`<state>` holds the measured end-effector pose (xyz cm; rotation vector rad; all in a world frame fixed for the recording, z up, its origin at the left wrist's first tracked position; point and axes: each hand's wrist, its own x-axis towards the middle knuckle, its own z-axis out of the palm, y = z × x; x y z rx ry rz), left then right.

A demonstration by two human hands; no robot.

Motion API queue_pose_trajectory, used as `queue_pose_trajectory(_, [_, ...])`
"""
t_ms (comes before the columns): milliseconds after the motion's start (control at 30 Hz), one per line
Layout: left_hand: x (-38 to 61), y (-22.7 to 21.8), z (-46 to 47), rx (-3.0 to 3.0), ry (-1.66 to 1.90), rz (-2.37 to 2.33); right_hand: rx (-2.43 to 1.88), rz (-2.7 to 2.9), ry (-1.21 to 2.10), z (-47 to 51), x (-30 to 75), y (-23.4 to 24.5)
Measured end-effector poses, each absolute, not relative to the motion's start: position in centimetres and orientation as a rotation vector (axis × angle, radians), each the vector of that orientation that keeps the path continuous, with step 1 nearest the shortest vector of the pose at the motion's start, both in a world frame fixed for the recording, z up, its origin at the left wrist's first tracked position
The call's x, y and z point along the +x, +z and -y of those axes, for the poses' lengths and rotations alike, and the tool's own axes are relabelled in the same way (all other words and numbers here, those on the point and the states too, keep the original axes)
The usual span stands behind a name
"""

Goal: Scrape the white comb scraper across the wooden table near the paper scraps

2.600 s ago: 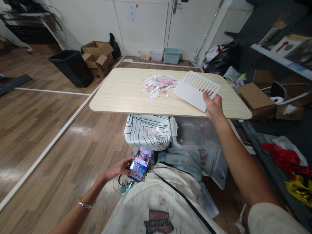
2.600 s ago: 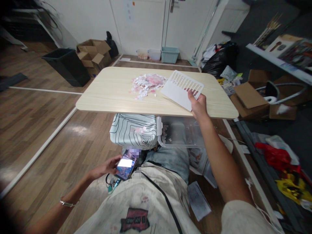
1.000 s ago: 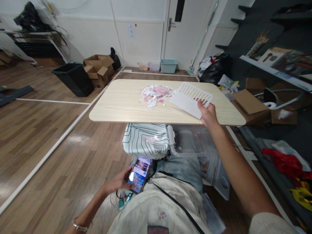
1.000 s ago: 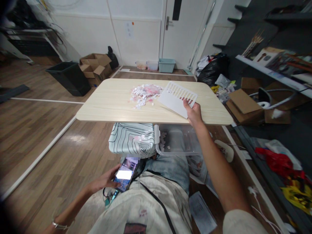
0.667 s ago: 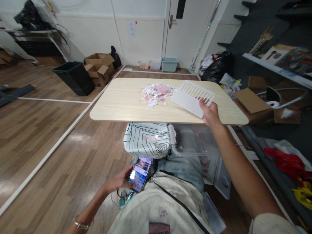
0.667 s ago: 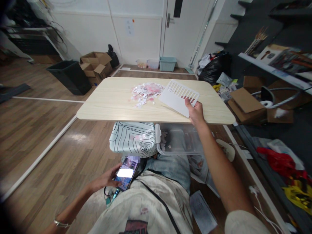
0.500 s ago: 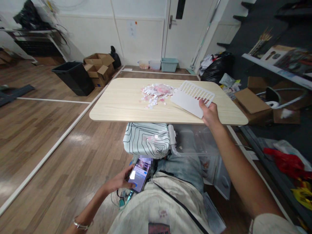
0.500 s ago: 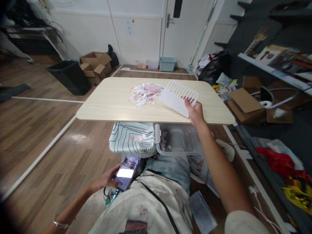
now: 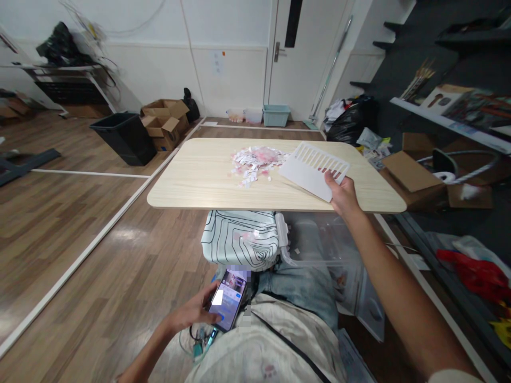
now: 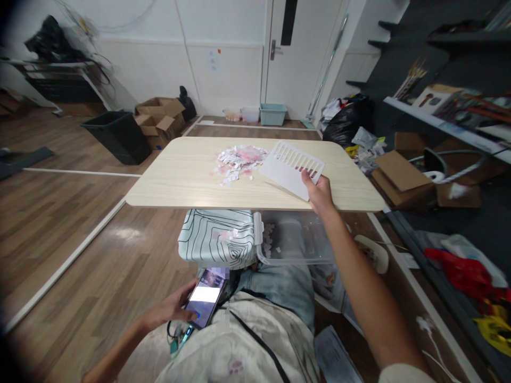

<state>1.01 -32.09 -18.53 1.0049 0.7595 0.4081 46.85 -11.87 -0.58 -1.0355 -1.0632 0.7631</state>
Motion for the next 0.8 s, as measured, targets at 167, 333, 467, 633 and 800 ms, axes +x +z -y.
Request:
queue_pose_trajectory(167, [0.62,-19.14,32.19,1.008,0.404,-0.79,-1.039,1.038,0.777,11.95,46.88,-0.55])
queue_pose_trajectory(333, [0.5,-19.25,32.23,1.027,0.399,-0.8,-1.036,1.047,0.78,11.87,46.89,-0.58])
queue_pose_trajectory(467, [0.71,-19.01,32.17,1.051,0.397,-0.788,-1.031,1.013,0.797,11.9,46.8,-0.45])
queue_pose_trajectory(633, [0.75,-18.84,32.18,1.044,0.396,-0.806,-1.012,1.011,0.8,11.95,46.72,-0.37])
queue_pose_trajectory(800, [0.83,-18.52,32.13,1.038,0.4,-0.799,-1.008,1.016,0.8,11.98,46.68,-0.38])
